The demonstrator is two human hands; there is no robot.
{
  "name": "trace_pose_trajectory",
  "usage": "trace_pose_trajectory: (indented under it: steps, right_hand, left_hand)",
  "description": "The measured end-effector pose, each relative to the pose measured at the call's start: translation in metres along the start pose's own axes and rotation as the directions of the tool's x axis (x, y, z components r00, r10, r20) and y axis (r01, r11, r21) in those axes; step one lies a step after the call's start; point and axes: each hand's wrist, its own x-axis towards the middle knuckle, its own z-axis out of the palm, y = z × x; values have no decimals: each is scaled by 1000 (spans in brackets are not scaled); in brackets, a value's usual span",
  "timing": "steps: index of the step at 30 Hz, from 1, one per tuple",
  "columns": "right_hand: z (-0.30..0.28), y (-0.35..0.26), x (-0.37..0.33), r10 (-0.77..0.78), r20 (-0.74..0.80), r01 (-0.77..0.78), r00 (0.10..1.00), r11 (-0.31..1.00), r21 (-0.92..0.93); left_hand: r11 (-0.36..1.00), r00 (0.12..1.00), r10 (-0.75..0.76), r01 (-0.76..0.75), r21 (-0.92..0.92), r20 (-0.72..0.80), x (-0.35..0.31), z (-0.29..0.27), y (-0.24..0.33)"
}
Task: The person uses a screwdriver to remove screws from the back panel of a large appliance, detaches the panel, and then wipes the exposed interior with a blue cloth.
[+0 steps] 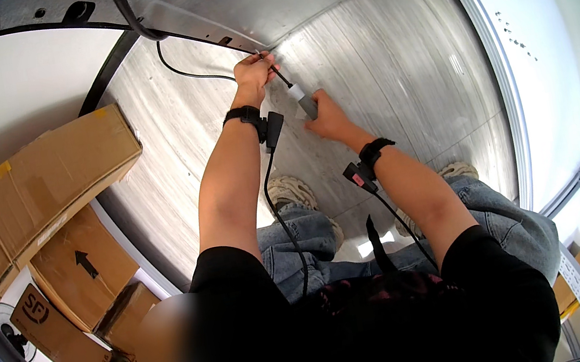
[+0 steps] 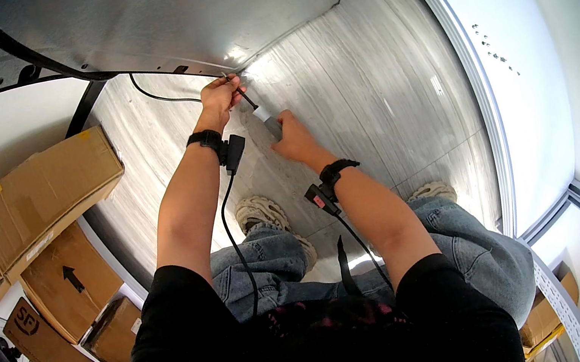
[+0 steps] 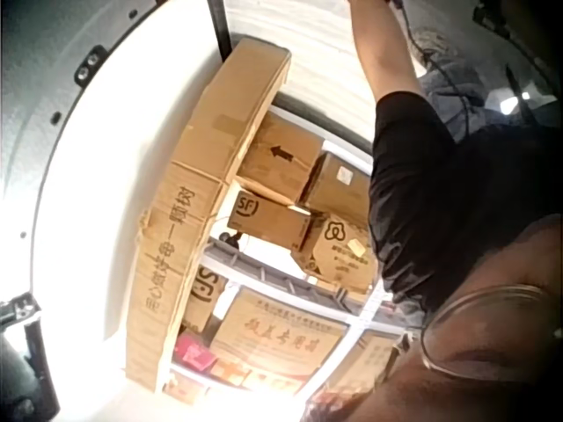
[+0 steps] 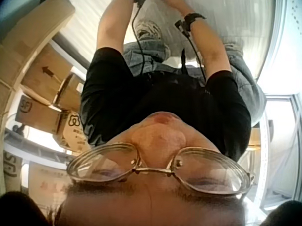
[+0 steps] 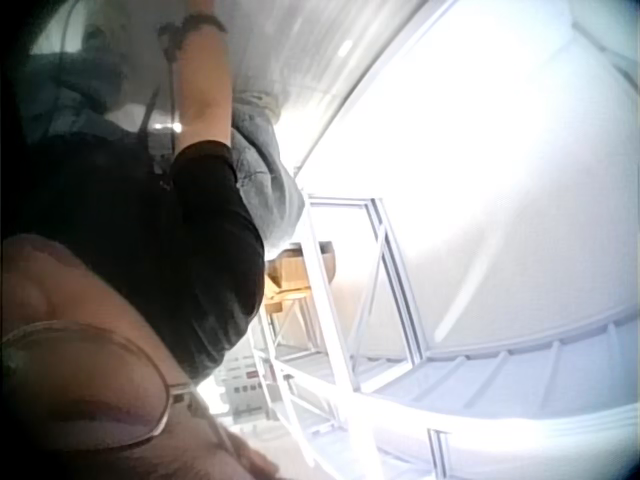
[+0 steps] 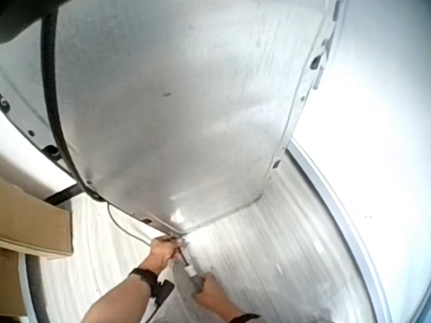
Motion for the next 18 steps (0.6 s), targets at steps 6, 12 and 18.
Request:
trace_pose_trajectory:
  steps: [6,12,18]
  right_hand:
    - [-14,7,8,118,394,-343,912,748,568]
    - [-3,17,8,54,247,-159,968,889,430]
    - [0,12,3,36,140,-87,989,924,372]
  left_hand:
    - [999,1000,12,-11,-48,5,10,-1,-7]
    - [991,999,-5,12,-137,54,-5,-1,0]
    - [988,998,60,-61,-139,-15,-4,5,-10]
